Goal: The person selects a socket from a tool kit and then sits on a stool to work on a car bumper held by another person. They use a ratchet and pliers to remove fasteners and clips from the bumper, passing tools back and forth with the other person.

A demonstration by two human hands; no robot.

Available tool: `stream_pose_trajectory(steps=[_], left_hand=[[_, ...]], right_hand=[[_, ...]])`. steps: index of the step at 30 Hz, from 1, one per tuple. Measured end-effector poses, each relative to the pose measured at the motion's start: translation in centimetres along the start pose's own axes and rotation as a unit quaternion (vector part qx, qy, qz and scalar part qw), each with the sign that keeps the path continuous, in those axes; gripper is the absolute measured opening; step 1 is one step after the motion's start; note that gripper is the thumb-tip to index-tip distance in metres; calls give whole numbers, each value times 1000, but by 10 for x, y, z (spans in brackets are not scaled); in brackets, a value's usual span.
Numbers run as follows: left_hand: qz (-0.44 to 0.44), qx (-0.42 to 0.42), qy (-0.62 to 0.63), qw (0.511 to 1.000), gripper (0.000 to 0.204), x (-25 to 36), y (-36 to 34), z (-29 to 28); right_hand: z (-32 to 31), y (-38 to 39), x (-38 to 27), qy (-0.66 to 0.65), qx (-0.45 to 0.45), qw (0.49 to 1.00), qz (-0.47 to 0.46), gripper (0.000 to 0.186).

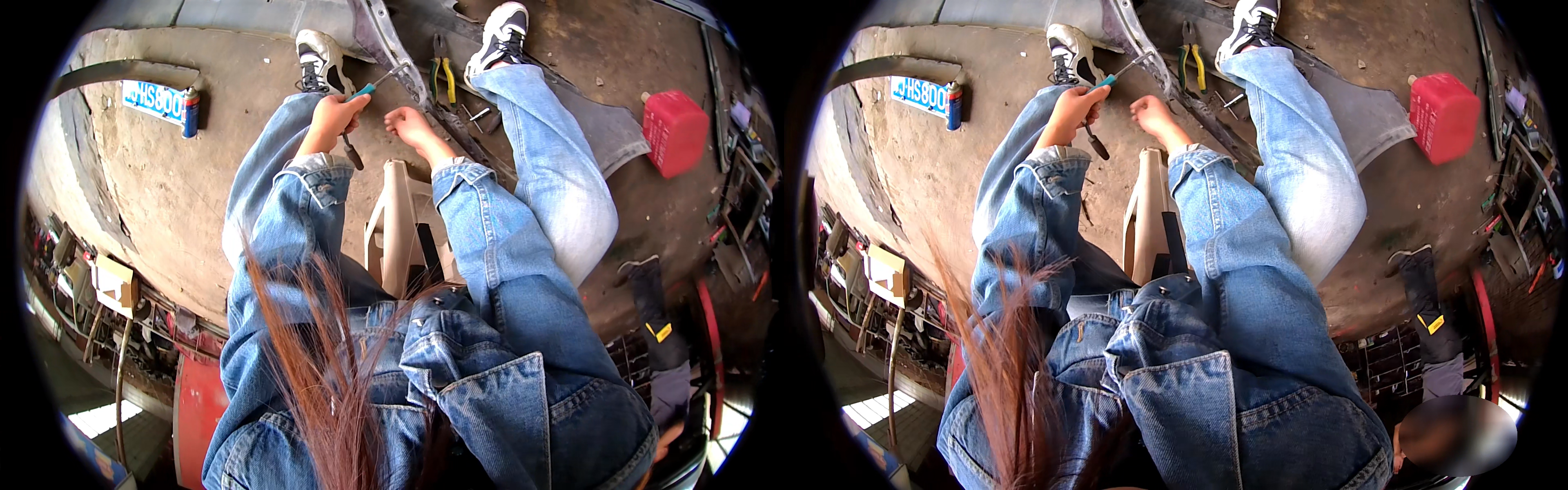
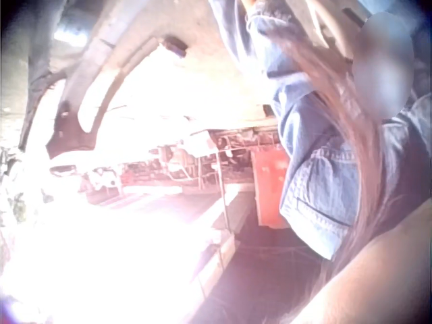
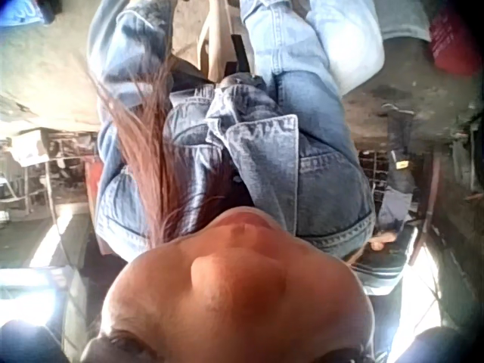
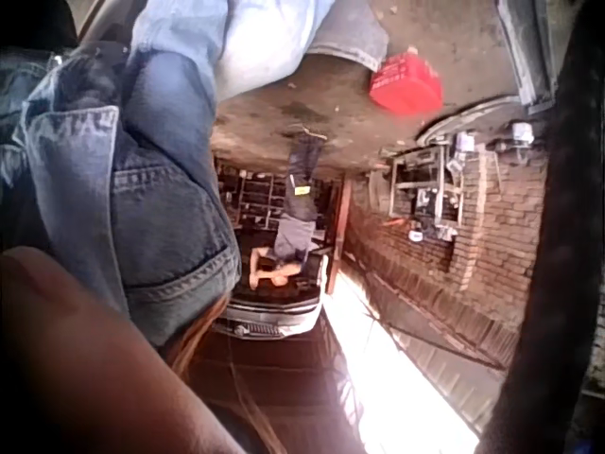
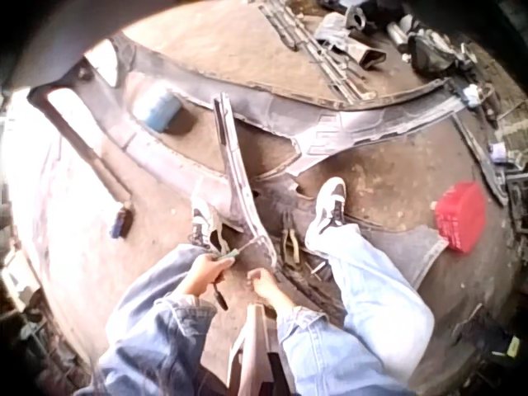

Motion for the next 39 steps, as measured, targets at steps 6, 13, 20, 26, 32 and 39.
stream_pose_trajectory(steps=[6,13,20,26,32,39], left_hand=[[74,-38,129,988,19,-13,-10,-6],[104,79,100,986,19,5,21,-10],[56,112,192,974,28,1,18,4],[39,119,212,969,32,2,14,-7],[-16,152,218,964,23,-7,7,-12],[-25,144,210,967,18,-3,7,-11]], right_hand=[[-16,-1,27,117,-23,987,103,24],[-59,9,-77,-199,63,977,-44,30],[-119,-48,-61,355,323,876,-42,39],[-121,-81,-29,390,189,899,58,53],[-112,-63,-37,345,239,906,54,59],[-105,-61,-57,322,287,902,-11,31]])
Point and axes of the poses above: each hand's wrist, its own y-axis away from the middle knuckle, its own z-axis out of the palm, x = y × z, the point moved 6 cm from there along -y, towards the middle knuckle, and after that the axes turned 6 degrees about -y, right-handed, at the moved point
